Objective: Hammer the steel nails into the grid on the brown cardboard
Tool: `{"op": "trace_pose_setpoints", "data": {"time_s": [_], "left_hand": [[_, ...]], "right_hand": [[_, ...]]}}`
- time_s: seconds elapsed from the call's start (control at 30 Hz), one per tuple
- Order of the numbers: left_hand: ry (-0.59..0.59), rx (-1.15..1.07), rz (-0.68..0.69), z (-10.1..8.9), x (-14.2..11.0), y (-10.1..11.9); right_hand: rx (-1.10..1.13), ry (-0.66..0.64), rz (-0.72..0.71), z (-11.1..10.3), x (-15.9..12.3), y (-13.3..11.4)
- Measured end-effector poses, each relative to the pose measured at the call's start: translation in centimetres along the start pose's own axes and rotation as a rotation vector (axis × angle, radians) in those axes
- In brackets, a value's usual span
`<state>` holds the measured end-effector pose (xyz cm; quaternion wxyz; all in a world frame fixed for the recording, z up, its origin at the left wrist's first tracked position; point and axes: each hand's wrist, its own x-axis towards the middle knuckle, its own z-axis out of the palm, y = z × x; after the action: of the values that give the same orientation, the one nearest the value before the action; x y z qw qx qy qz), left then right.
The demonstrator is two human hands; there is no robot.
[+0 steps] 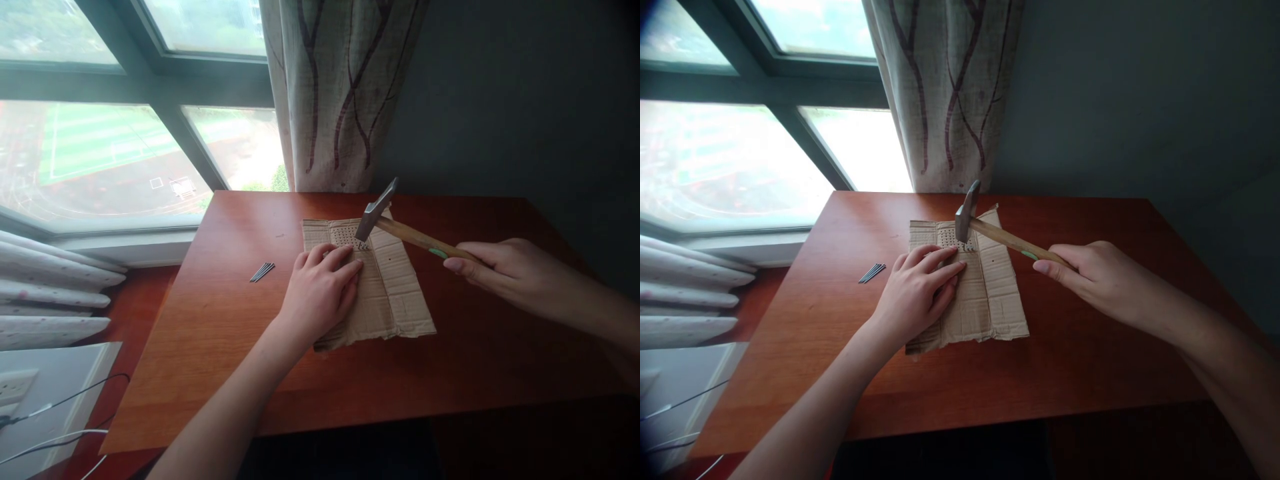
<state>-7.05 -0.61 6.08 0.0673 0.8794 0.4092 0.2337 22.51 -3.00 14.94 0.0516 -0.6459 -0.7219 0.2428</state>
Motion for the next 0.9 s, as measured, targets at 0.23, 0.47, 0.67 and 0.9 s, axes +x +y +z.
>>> {"op": "trace_pose_setpoints", "data": {"time_s": [0.23,0.47,0.67,0.9], "left_hand": [[-0.005,0.002,-0.002,0.03,0.00,-0.02],[-0.010,-0.004,-0.006,-0.06,0.05,0.01],[-0.007,-0.007,-0.004,-0.04,0.06,0.04],[-0.009,-0.001,-0.007,-0.01,0.02,0.03]], "right_hand": [[-0.005,-0.007,-0.003,0.34,0.06,0.29],[-0.037,-0.049,0.007,0.33,0.12,-0.30],[-0.038,-0.038,0.032,0.38,0.09,-0.29],[-0.041,-0.047,0.005,0.49,0.06,-0.17]]}}
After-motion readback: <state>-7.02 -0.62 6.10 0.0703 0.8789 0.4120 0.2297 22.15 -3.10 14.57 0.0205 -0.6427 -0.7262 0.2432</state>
